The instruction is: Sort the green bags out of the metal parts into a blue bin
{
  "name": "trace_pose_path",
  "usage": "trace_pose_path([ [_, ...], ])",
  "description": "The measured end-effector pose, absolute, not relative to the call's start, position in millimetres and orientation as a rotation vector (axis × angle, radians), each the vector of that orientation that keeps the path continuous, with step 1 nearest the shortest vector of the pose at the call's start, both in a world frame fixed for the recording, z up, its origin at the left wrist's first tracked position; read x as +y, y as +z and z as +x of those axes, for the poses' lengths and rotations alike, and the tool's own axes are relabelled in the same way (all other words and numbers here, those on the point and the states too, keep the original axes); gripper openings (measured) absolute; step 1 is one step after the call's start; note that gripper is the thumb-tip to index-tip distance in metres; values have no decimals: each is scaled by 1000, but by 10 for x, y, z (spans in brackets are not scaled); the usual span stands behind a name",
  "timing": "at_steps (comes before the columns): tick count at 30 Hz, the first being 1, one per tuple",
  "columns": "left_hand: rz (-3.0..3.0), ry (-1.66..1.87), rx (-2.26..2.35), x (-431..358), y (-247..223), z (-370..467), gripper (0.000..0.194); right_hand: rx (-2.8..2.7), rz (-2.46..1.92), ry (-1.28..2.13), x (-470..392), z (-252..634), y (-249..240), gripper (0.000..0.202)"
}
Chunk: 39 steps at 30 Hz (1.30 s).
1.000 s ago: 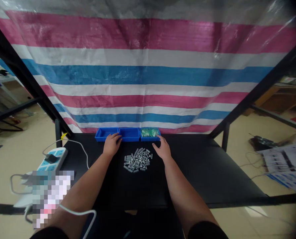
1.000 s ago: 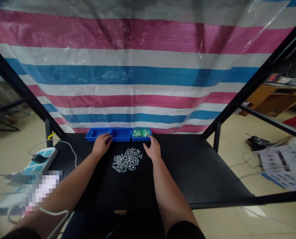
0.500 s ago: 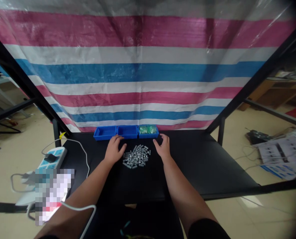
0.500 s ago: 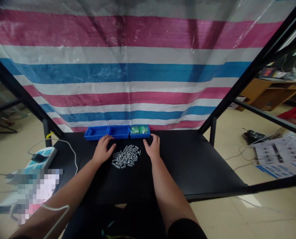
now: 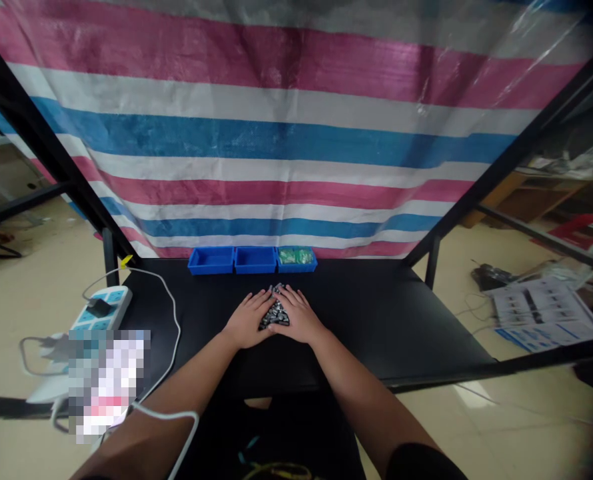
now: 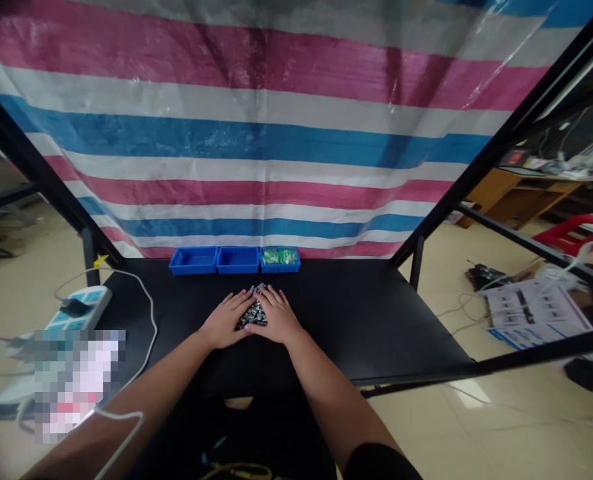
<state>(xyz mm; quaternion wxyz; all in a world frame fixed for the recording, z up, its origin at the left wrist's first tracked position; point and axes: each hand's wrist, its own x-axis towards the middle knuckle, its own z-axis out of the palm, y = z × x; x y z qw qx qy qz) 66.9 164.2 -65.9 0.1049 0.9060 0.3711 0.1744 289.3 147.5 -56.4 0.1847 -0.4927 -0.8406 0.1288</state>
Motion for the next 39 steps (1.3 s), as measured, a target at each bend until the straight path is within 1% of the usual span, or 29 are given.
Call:
trace_pose_path([
  [4, 2639, 582, 1123, 1638, -678, 701, 68, -2337, -1468, 288, 1475, 2810, -604, 67],
  [9, 2586, 679, 1187, 1642, -700, 728, 56, -2286, -1475, 267, 1468, 2768, -643, 42],
  [12, 2553, 738, 1261, 1656, -725, 715, 48, -2253, -1473, 274, 1480, 2782, -654, 33],
  [14, 2527, 761, 1320, 1659, -730, 695, 45, -2225, -1468, 278, 1484, 2800, -658, 33],
  [16, 2502, 778, 1366, 1651, -718, 673, 39, -2186, -1468, 269, 1481, 2822, -663, 40],
  [18, 2477, 809, 1402, 1637, -696, 656, 38, -2134, -1497, 241, 1479, 2846, -673, 59],
  [19, 2466, 829, 1419, 1632, -686, 648, 42, -2105, -1528, 224, 1481, 2858, -682, 72],
  [21, 2451, 847, 1447, 1635, -678, 634, 61, -2066, -1604, 209, 1492, 2880, -704, 93],
  [23, 2455, 818, 1446, 1663, -692, 614, 83, -2075, -1660, 221, 1513, 2900, -727, 106],
  [26, 2499, 729, 1374, 1744, -732, 569, 103, -2167, -1663, 257, 1553, 2922, -742, 111],
  [30, 2569, 660, 1244, 1859, -764, 527, 118, -2310, -1541, 302, 1618, 2934, -710, 115],
  [32, 2591, 632, 1200, 1899, -760, 532, 121, -2375, -1458, 334, 1651, 2932, -683, 122],
  [36, 2613, 577, 1134, 1946, -732, 583, 118, -2475, -1345, 414, 1696, 2919, -645, 138],
  [39, 2624, 551, 1081, 1970, -702, 636, 123, -2509, -1308, 433, 1707, 2913, -644, 144],
])
